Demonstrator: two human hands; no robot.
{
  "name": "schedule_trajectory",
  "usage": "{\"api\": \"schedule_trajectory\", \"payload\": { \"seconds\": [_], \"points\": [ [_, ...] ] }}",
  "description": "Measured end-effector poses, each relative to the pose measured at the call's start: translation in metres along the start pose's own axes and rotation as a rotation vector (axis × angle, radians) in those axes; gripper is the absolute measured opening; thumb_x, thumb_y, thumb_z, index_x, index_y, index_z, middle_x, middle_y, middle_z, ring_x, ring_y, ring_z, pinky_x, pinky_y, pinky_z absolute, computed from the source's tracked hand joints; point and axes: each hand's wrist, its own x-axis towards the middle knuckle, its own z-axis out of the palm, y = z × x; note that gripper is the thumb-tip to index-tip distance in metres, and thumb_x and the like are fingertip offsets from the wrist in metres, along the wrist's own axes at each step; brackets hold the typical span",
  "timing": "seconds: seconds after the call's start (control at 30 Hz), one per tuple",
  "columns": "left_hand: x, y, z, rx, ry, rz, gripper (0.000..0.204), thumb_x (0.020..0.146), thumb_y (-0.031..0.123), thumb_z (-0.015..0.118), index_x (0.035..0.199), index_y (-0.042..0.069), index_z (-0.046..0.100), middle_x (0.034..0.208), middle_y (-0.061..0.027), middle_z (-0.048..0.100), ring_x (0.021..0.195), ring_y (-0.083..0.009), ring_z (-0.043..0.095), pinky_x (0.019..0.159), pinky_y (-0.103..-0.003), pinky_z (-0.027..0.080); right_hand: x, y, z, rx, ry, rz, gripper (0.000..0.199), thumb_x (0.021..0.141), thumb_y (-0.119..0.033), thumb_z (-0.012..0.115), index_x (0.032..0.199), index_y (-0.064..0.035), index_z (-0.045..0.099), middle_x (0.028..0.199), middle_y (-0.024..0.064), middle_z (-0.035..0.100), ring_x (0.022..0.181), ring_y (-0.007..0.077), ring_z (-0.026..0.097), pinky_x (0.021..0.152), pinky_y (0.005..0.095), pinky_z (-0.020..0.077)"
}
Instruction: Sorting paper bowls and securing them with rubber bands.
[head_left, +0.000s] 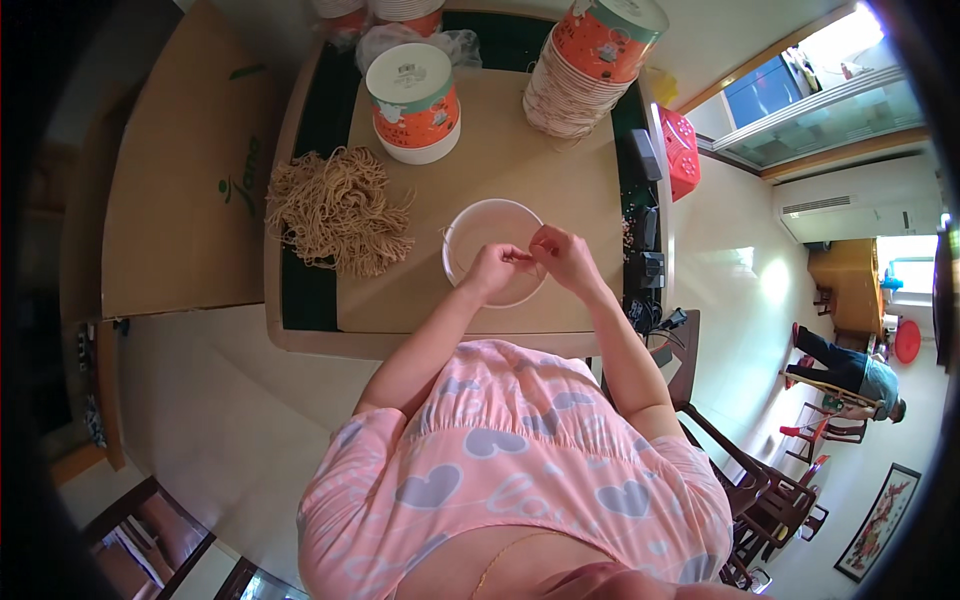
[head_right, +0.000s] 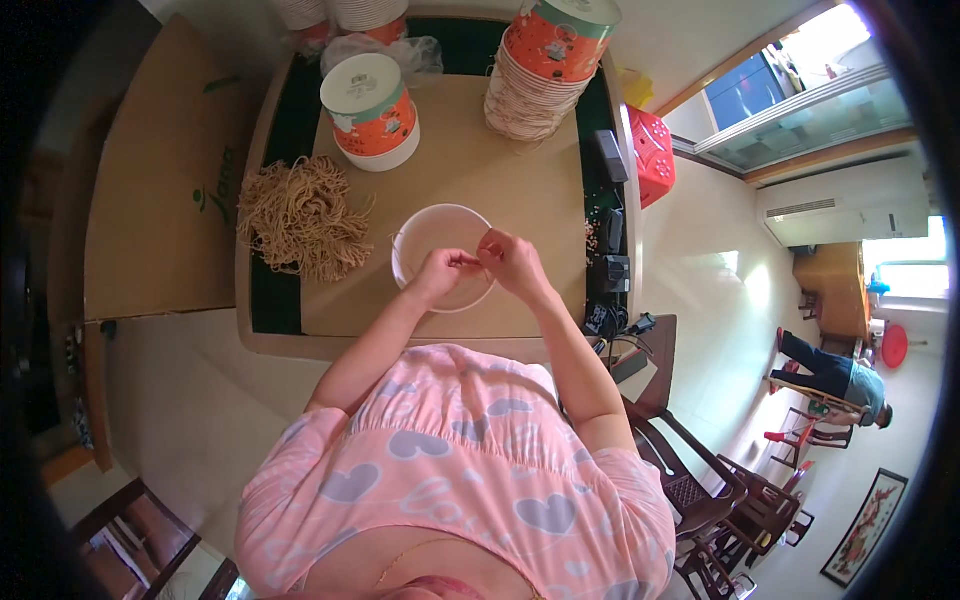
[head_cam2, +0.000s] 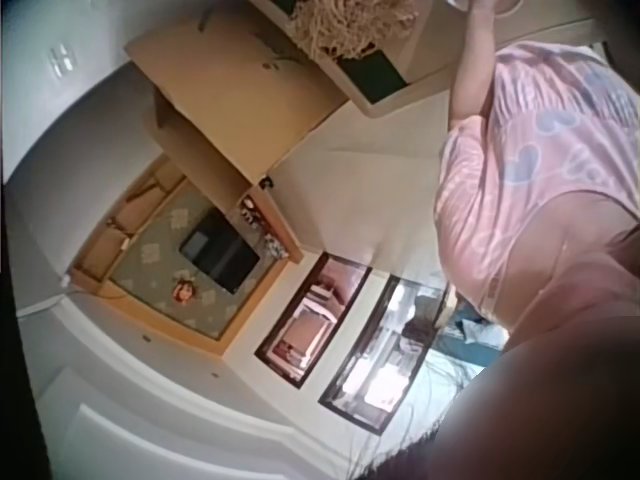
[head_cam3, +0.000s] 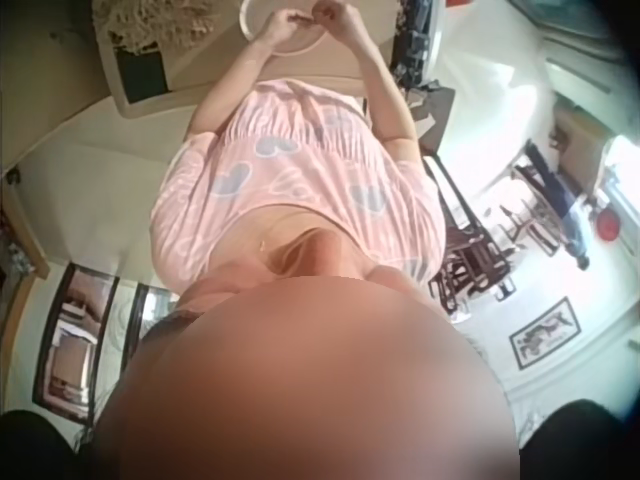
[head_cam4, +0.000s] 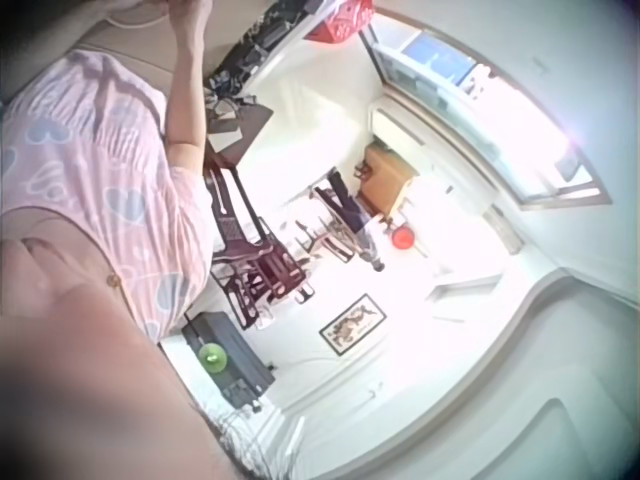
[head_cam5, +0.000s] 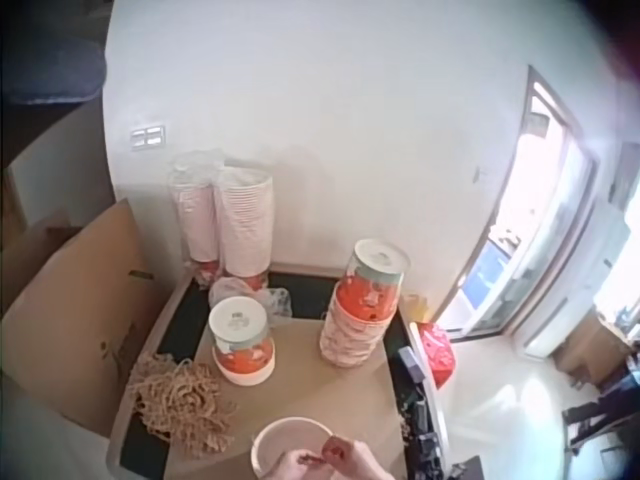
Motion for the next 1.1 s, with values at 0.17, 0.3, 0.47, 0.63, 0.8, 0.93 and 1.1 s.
{"api": "schedule_trajectory", "payload": {
  "seconds": [0.17,0.3,0.47,0.63,0.8,0.93,1.1],
  "points": [
    [-0.005,0.025,0.001,-0.069,-0.068,-0.149,0.01,0.084,0.015,0.069,0.086,0.005,0.069,0.063,0.005,0.055,0.046,-0.0013,0.038,0.041,-0.02,0.025,-0.001,-0.003,0.002,-0.011,-0.047,0.093,0.013,0.081,-0.013,0.062,0.089,-0.0036,0.065,0.073,0.0111,0.066,0.068,0.0191,0.065,0.062,0.031,0.05],
    [-0.005,0.02,0.003,-0.105,-0.02,-0.173,0.01,0.085,0.015,0.069,0.088,0.005,0.07,0.061,0.006,0.054,0.042,-0.001,0.033,0.038,-0.021,0.021,0.006,0.015,0.009,0.147,0.052,0.053,0.013,0.083,-0.014,0.062,0.09,-0.0039,0.066,0.073,0.0109,0.067,0.067,0.0183,0.064,0.062,0.0308,0.0498],
    [-0.002,0.01,0.0,-0.043,-0.003,-0.065,0.01,0.085,0.014,0.069,0.088,0.005,0.071,0.061,0.0074,0.053,0.043,-0.0007,0.033,0.04,-0.02,0.022,0.003,0.004,0.004,0.033,-0.045,0.054,0.014,0.083,-0.015,0.064,0.09,-0.0033,0.068,0.074,0.0106,0.067,0.066,0.0175,0.063,0.061,0.03,0.0494],
    [0.008,-0.014,-0.001,-0.034,0.036,0.016,0.011,0.085,0.012,0.068,0.091,0.003,0.071,0.067,0.0061,0.059,0.052,-0.0008,0.041,0.046,-0.019,0.029,0.002,-0.004,0.003,-0.009,-0.038,0.059,0.014,0.081,-0.016,0.067,0.086,-0.0024,0.068,0.072,0.0112,0.067,0.064,0.018,0.063,0.061,0.0301,0.0496],
    [-0.002,0.014,-0.001,0.025,-0.011,-0.116,0.012,0.085,0.01,0.068,0.092,0.001,0.071,0.078,0.0026,0.065,0.064,-0.0025,0.05,0.055,-0.018,0.037,0.001,0.003,0.008,-0.012,0.046,0.025,0.014,0.082,-0.017,0.066,0.081,-0.0027,0.066,0.064,0.0059,0.061,0.056,0.0115,0.055,0.052,0.0275,0.0442],
    [0.003,-0.002,-0.004,0.016,-0.002,-0.057,0.012,0.085,0.009,0.067,0.092,0.0,0.071,0.079,0.0001,0.066,0.071,-0.005,0.055,0.063,-0.02,0.042,0.005,0.002,0.009,0.034,0.054,0.084,0.02,0.084,-0.021,0.065,0.083,-0.0014,0.065,0.069,0.0106,0.066,0.062,0.0186,0.063,0.06,0.031,0.0496],
    [0.005,-0.009,-0.003,-0.047,0.016,-0.008,0.01,0.083,0.008,0.068,0.086,0.0,0.071,0.078,-0.003,0.069,0.074,-0.0084,0.06,0.07,-0.025,0.048,0.002,-0.003,0.004,0.081,0.042,0.005,0.018,0.085,-0.019,0.064,0.086,-0.0016,0.067,0.069,0.0107,0.066,0.063,0.0186,0.063,0.061,0.0303,0.0501]
  ]
}}
